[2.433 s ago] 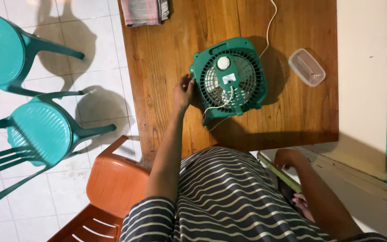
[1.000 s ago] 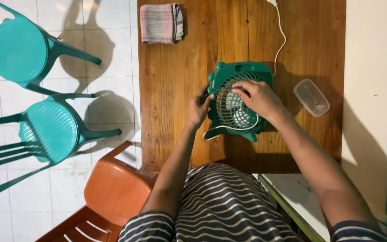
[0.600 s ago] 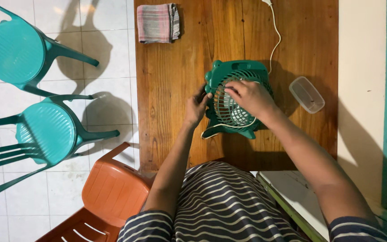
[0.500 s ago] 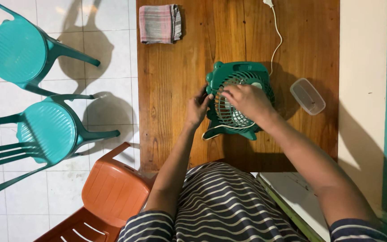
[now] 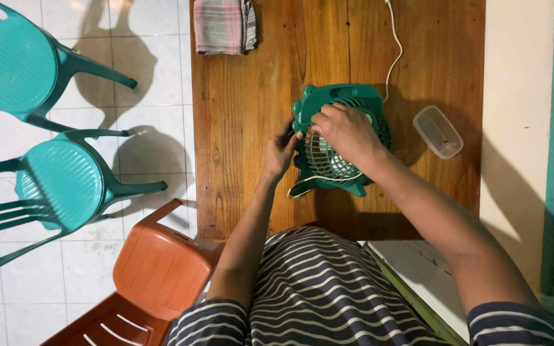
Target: The person disassembles a small green electric fan on a wooden table, removing the front grille and internal components using a screwdriver. The person then reassembles the fan, securing the grille and components back into place.
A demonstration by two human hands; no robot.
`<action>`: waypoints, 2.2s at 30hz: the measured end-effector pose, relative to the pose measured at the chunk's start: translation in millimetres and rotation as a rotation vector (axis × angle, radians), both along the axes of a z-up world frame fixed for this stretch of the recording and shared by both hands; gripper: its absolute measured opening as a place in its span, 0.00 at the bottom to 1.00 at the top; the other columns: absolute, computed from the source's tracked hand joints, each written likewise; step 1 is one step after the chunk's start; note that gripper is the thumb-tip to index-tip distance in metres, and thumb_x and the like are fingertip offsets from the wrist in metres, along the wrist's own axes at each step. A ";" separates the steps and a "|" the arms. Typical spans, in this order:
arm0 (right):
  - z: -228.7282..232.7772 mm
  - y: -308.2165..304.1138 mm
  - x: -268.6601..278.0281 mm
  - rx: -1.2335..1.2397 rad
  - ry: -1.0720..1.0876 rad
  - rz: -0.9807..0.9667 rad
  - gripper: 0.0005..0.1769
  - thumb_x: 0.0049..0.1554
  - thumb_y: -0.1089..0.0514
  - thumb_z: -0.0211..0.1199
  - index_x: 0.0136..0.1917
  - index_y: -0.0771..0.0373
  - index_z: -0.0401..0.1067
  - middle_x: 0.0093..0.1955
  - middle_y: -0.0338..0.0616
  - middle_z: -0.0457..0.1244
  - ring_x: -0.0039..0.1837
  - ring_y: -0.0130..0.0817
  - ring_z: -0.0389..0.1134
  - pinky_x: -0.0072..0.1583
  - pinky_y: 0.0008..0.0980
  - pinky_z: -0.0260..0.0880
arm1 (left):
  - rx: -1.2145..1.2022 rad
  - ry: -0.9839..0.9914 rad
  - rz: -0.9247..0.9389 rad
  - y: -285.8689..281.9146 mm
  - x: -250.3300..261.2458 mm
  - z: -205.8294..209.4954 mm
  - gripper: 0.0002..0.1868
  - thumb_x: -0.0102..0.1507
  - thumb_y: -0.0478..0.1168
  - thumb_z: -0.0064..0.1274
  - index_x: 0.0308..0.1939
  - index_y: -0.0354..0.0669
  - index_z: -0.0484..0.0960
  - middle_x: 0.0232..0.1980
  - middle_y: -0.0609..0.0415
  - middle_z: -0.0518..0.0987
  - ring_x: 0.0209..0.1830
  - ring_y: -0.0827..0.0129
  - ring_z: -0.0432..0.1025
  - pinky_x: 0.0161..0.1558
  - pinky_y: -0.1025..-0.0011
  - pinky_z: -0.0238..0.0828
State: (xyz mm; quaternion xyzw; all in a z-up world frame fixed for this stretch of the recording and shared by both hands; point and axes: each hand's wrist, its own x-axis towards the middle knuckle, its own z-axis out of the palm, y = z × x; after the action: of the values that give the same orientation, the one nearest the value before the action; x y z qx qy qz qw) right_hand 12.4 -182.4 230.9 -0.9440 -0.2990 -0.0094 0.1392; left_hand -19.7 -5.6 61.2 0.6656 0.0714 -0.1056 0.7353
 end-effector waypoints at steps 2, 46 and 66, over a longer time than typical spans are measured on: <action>1.2 -3.0 0.6 0.020 -0.014 0.040 0.08 0.53 0.55 0.70 0.43 0.61 0.77 0.42 0.42 0.66 0.50 0.40 0.70 0.51 0.40 0.73 | -0.011 -0.018 -0.006 -1.4 0.3 1.1 0.29 0.69 0.37 0.54 0.73 0.36 0.68 0.58 0.49 0.82 0.57 0.70 0.76 0.54 0.72 0.75; -100.1 30.4 -21.1 0.035 0.042 0.141 0.12 0.64 0.49 0.59 0.47 0.58 0.70 0.29 0.45 0.67 0.33 0.47 0.71 0.36 0.45 0.71 | -0.104 0.391 0.604 238.9 -159.0 -49.8 0.23 0.66 0.41 0.52 0.64 0.48 0.67 0.52 0.54 0.83 0.43 0.64 0.81 0.37 0.72 0.80; -72.7 30.9 -1.6 0.049 0.523 0.069 0.13 0.64 0.52 0.56 0.58 0.60 0.70 0.49 0.50 0.72 0.52 0.51 0.73 0.52 0.51 0.72 | 0.358 0.025 0.119 122.0 -84.0 -84.3 0.16 0.69 0.37 0.48 0.60 0.41 0.79 0.53 0.50 0.83 0.48 0.64 0.77 0.47 0.65 0.75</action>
State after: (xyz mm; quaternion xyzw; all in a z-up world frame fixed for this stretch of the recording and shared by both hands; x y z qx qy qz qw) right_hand 10.7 -151.5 158.2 -0.9000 -0.2844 0.2323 0.2347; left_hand -103.6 116.4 -23.1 0.7790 0.1375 -0.0561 0.6092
